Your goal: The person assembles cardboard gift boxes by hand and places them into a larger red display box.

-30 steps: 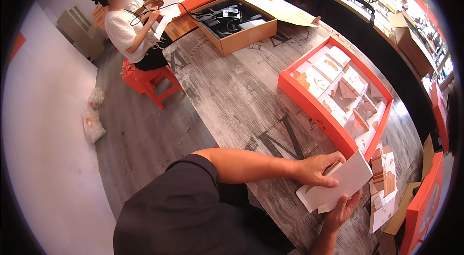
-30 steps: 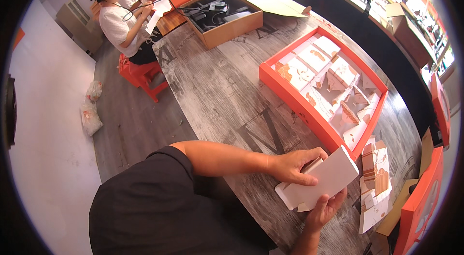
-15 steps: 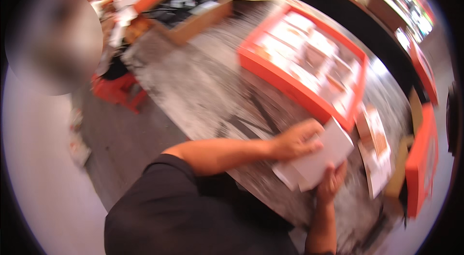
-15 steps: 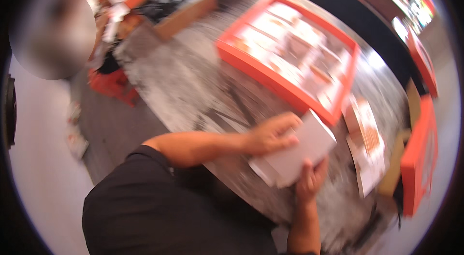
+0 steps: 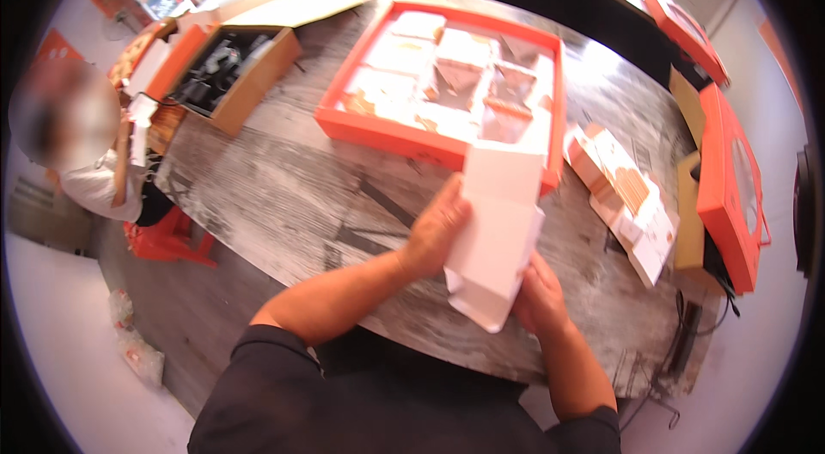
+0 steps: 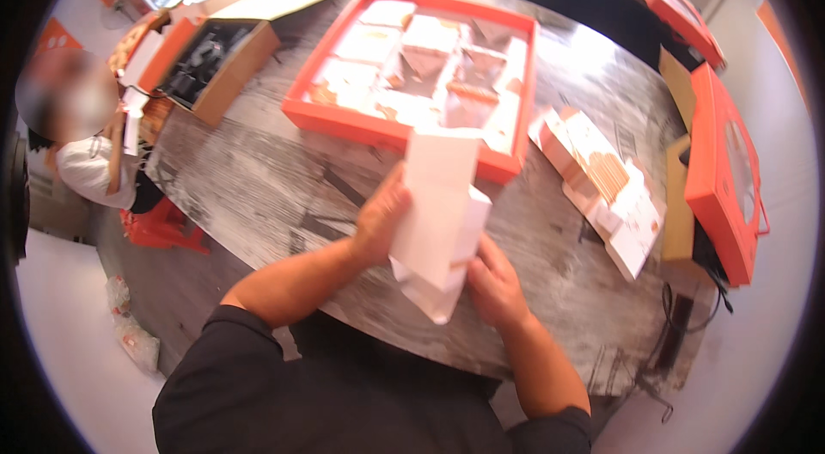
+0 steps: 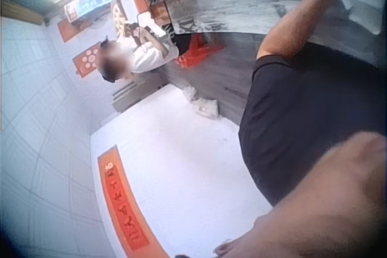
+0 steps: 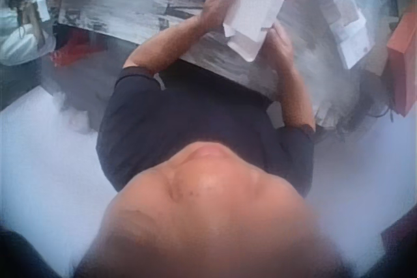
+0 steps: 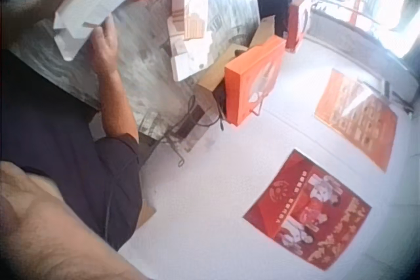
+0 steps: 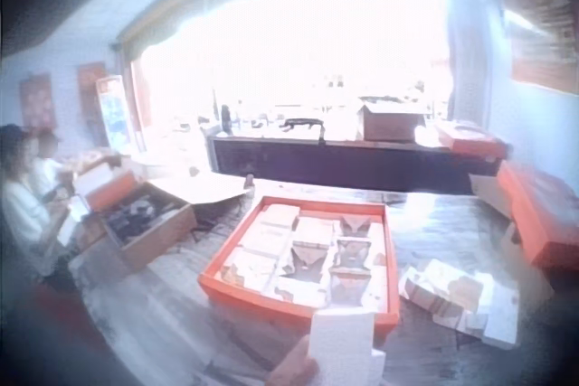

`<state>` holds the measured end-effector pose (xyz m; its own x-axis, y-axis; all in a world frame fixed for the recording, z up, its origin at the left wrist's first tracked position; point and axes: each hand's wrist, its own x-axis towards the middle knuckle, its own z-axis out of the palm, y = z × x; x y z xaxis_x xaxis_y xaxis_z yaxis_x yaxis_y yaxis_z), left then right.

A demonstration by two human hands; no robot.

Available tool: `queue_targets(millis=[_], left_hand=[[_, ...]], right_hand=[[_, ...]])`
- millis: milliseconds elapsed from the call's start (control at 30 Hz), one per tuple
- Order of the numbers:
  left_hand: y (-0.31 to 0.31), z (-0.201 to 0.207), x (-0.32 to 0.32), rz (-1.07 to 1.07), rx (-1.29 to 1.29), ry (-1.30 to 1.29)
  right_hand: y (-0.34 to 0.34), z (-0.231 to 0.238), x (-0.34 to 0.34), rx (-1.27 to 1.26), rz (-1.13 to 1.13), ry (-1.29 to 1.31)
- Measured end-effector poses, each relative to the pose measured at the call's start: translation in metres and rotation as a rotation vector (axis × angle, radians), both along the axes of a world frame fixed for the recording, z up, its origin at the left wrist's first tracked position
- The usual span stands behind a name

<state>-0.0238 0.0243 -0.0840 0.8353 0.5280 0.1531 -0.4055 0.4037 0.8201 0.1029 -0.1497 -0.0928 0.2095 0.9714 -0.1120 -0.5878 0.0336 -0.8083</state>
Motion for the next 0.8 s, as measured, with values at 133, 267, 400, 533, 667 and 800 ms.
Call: queue_targets(millis=[133, 267, 400, 533, 667, 800], left_hand=[[-0.001, -0.014, 0.003, -0.127, 0.211, -0.086], [0.003, -0.007, 0.006, -0.123, 0.462, 0.015], [-0.006, -0.007, 0.012, 0.045, 0.357, -0.05], [-0.004, 0.0, 0.006, 0.022, 0.351, -0.099], [0.004, -0.001, 0.005, -0.147, 0.23, -0.15], [0.011, 0.003, 0.002, -0.226, 0.318, -0.08]], right_hand=[[-0.003, 0.006, -0.007, 0.06, 0.141, 0.113], [0.0, 0.004, -0.001, 0.111, 0.075, 0.135], [0.01, 0.009, 0.0, 0.107, -0.205, -0.078], [0.013, 0.009, 0.002, 0.014, -0.335, -0.292], [0.009, 0.009, 0.0, -0.02, -0.341, -0.407], [0.011, 0.013, 0.002, 0.037, -0.336, -0.449]])
